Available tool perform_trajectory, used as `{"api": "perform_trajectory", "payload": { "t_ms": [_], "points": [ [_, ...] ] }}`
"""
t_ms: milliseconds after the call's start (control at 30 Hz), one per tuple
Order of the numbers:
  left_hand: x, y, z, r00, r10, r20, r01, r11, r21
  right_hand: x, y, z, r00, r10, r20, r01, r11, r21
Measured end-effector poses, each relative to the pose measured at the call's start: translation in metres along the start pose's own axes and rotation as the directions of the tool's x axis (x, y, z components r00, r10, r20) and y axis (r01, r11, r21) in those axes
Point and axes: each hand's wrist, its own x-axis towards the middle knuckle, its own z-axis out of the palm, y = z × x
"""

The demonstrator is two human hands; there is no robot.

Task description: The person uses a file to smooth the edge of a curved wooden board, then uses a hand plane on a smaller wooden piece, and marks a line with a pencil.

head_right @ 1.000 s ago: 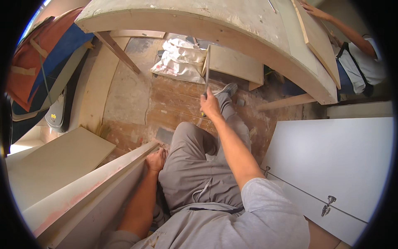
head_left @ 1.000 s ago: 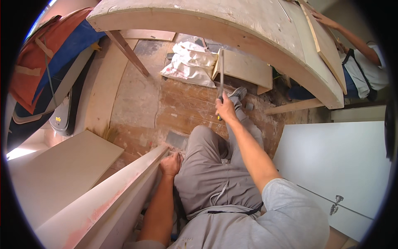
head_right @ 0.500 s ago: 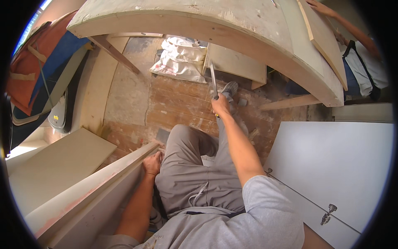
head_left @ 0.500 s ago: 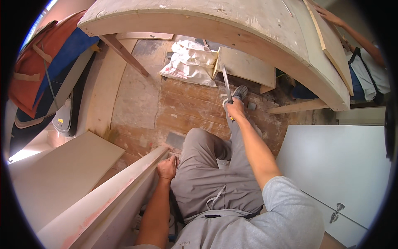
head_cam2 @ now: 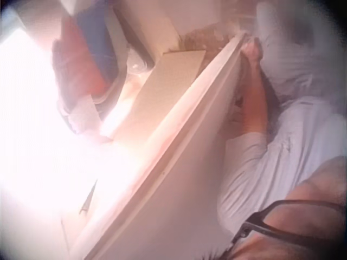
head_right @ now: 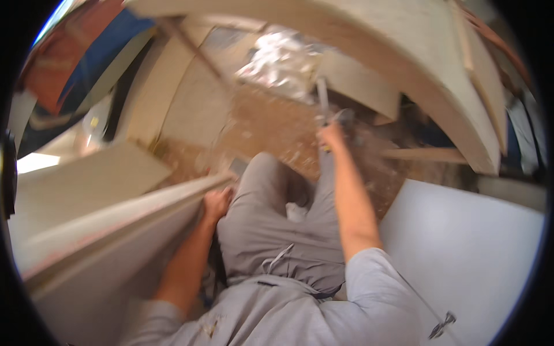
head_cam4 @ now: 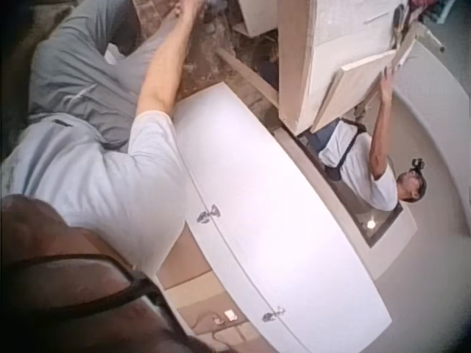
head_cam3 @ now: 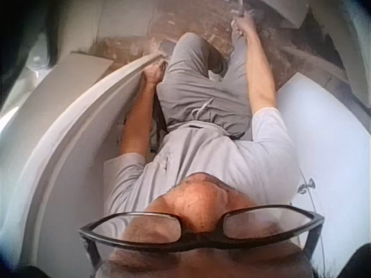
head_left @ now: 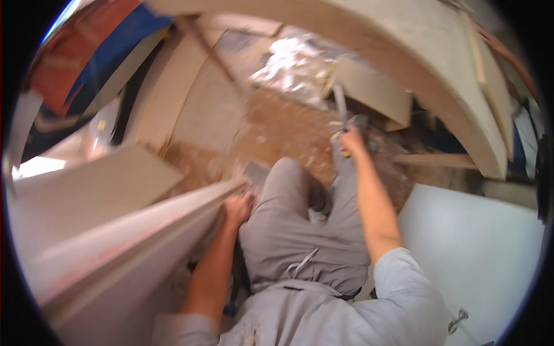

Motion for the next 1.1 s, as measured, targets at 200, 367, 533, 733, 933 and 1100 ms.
{"api": "perform_trajectory", "payload": {
  "t_ms": [200, 367, 533, 733, 933, 1100],
  "points": [
    [0.005, -0.001, -0.014, 0.997, -0.076, -0.014, 0.076, 0.995, 0.059, -0.003, -0.072, -0.014, 0.967, -0.048, 0.25, -0.007, 0.977, 0.215],
    [-0.003, 0.003, -0.021, 0.997, -0.067, 0.03, 0.066, 0.997, 0.03, -0.008, -0.103, 0.0, 0.96, -0.005, 0.279, -0.063, 0.969, 0.238],
    [-0.005, 0.005, -0.031, 0.994, -0.039, 0.101, 0.039, 0.999, 0.009, -0.006, -0.116, -0.017, 0.951, 0.039, 0.307, -0.127, 0.954, 0.273],
    [-0.006, 0.002, -0.031, 0.996, 0.014, 0.088, -0.009, 0.999, -0.052, 0.009, -0.113, -0.018, 0.951, 0.106, 0.292, -0.182, 0.951, 0.249],
    [-0.005, 0.001, -0.026, 0.998, 0.01, 0.056, -0.007, 0.999, -0.052, 0.046, -0.095, 0.0, 0.933, 0.088, 0.35, -0.211, 0.919, 0.333],
    [-0.005, 0.001, -0.022, 0.996, 0.001, 0.091, 0.001, 1.0, -0.026, 0.069, -0.089, 0.004, 0.928, 0.096, 0.36, -0.272, 0.836, 0.477]
  ]
}}
